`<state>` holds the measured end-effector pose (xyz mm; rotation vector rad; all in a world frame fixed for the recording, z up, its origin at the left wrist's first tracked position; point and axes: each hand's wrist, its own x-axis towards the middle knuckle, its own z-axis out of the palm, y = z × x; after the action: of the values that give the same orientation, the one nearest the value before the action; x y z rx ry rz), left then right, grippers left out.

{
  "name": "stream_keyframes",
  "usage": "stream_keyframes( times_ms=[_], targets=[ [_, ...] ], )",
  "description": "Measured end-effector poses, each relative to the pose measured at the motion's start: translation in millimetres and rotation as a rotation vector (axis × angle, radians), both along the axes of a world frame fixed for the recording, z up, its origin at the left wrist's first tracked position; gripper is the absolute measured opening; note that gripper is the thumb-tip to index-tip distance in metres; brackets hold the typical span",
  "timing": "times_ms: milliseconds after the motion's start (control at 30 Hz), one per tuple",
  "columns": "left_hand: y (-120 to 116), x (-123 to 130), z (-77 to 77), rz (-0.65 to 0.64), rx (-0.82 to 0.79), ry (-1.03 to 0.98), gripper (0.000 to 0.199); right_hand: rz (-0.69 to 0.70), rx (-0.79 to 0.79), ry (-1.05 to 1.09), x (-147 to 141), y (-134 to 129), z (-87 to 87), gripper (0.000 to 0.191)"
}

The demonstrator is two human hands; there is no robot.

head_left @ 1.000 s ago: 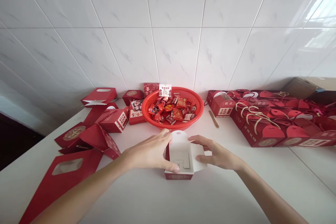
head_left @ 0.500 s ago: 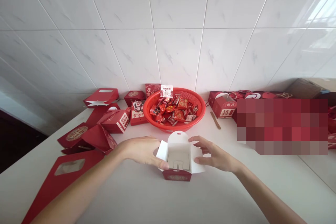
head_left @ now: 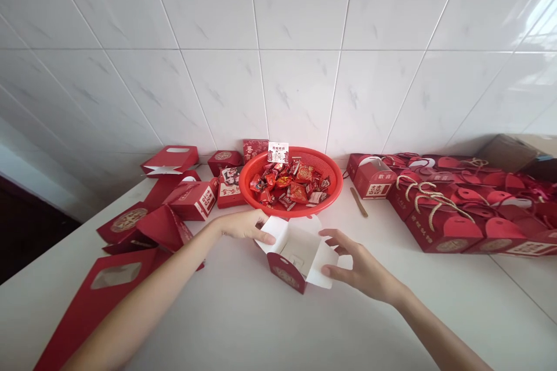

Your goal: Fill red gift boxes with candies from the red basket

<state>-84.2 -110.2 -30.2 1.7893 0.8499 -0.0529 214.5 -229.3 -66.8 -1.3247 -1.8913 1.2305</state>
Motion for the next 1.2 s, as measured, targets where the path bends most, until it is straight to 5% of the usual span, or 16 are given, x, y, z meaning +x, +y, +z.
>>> stream_keyframes(
  times_ms=[167,300,433,667,833,967,1100,1200],
  targets=[
    [-8,7,-5.9,0.129,0.168,-0.015,0.063,-0.039,0.046,-0.055,0,-2,7.6,0.050],
    [-15,9,5.3,0.254,0.189,0.065,0.070,-0.070,0.060,-0.060,-2,0,14.0,0.050],
    [-15,4,21.8,0.207,0.051,0.193,0.063,-0.074,0.082,-0.065,-2,0,18.9,0.049],
    [-16,4,28.2,0.195,0.111,0.213,0.052,-0.049,0.172,-0.068,4,10,25.8,0.045],
    [-19,4,54.6,0.213,0.350,0.320,0.053,-0.077,0.296,0.035,11,36,44.3,0.035],
    [3,15,72.3,0.189,0.577,0.207,0.043,-0.179,0.341,0.307,6,77,56.1,0.036],
    [43,50,55.9,0.101,0.683,0.203,0.024,-0.329,0.315,0.584,-16,127,52.6,0.036],
    [71,81,32.5,0.110,0.695,0.430,0.024,-0.423,0.285,0.675,-36,156,43.6,0.029]
  ],
)
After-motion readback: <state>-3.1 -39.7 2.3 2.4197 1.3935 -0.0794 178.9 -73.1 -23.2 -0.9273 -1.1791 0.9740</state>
